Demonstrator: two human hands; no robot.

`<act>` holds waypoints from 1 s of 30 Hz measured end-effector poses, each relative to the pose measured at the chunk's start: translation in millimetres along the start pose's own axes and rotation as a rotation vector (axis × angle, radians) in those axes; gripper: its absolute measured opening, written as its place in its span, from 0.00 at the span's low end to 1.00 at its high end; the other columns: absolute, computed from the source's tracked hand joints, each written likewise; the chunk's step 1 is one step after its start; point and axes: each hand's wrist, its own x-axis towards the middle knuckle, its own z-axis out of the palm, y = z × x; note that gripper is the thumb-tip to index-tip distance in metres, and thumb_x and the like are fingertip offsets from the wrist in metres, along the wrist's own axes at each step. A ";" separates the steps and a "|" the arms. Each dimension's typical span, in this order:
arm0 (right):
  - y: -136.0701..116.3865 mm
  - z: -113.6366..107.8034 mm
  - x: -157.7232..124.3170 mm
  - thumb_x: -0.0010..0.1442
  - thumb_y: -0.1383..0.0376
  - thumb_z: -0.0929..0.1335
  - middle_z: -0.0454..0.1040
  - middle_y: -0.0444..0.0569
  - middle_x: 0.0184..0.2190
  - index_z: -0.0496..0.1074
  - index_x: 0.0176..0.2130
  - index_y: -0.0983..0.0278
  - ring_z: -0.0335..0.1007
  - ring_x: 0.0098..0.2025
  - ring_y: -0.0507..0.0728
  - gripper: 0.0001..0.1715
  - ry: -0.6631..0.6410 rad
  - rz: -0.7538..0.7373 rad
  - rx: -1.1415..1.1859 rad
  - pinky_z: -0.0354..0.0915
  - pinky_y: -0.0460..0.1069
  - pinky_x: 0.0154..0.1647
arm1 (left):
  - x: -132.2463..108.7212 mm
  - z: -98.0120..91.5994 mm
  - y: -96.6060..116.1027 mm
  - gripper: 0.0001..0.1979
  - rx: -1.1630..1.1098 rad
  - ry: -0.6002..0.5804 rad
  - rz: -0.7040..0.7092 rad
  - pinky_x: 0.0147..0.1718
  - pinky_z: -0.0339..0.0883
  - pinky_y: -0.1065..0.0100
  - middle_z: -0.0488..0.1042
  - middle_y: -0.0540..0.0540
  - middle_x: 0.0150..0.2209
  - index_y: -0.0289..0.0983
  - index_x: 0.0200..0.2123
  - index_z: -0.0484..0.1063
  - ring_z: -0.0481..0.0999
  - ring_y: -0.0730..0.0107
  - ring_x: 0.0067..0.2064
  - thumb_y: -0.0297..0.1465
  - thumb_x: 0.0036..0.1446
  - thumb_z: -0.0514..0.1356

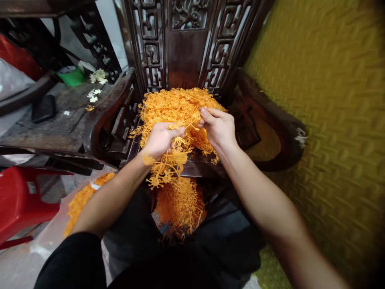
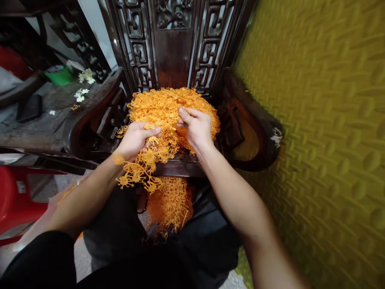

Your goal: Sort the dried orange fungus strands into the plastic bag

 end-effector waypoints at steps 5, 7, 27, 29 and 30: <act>-13.8 -35.4 24.0 0.46 0.62 0.83 0.72 0.40 0.22 0.79 0.28 0.63 0.66 0.23 0.46 0.14 0.229 -0.047 -0.006 0.70 0.43 0.25 | -3.7 -18.0 2.7 0.11 -0.056 0.018 0.038 0.12 0.51 0.74 0.63 0.55 0.12 0.34 0.23 0.74 0.58 0.81 0.11 0.28 0.57 0.66; -23.9 -53.5 27.4 0.49 0.63 0.82 0.71 0.39 0.22 0.78 0.29 0.63 0.65 0.23 0.46 0.13 0.271 -0.015 -0.008 0.71 0.43 0.27 | -6.8 -28.9 1.7 0.10 -0.070 0.029 0.085 0.11 0.50 0.75 0.64 0.54 0.13 0.34 0.24 0.75 0.63 0.79 0.12 0.29 0.56 0.67; -34.7 -20.1 -53.4 0.60 0.47 0.71 0.54 0.38 0.19 0.73 0.33 0.63 0.40 0.19 0.47 0.22 -0.371 0.516 -0.064 0.34 0.46 0.19 | -8.4 -45.3 -26.0 0.15 0.471 -0.268 0.461 0.26 0.61 0.72 0.73 0.51 0.25 0.36 0.28 0.74 0.69 0.76 0.27 0.39 0.62 0.64; -28.4 -15.4 -58.2 0.58 0.41 0.73 0.54 0.37 0.19 0.71 0.34 0.62 0.40 0.19 0.47 0.28 -0.466 0.573 -0.156 0.35 0.47 0.19 | -11.3 -42.5 -23.9 0.14 0.520 -0.319 0.459 0.26 0.60 0.71 0.72 0.51 0.25 0.35 0.30 0.75 0.67 0.77 0.27 0.39 0.63 0.63; -24.7 -12.4 -60.1 0.56 0.41 0.75 0.54 0.37 0.19 0.70 0.32 0.61 0.40 0.19 0.46 0.29 -0.478 0.551 -0.168 0.36 0.47 0.18 | -12.4 -41.1 -22.8 0.14 0.545 -0.343 0.453 0.26 0.59 0.71 0.70 0.52 0.23 0.35 0.29 0.75 0.66 0.77 0.26 0.38 0.63 0.63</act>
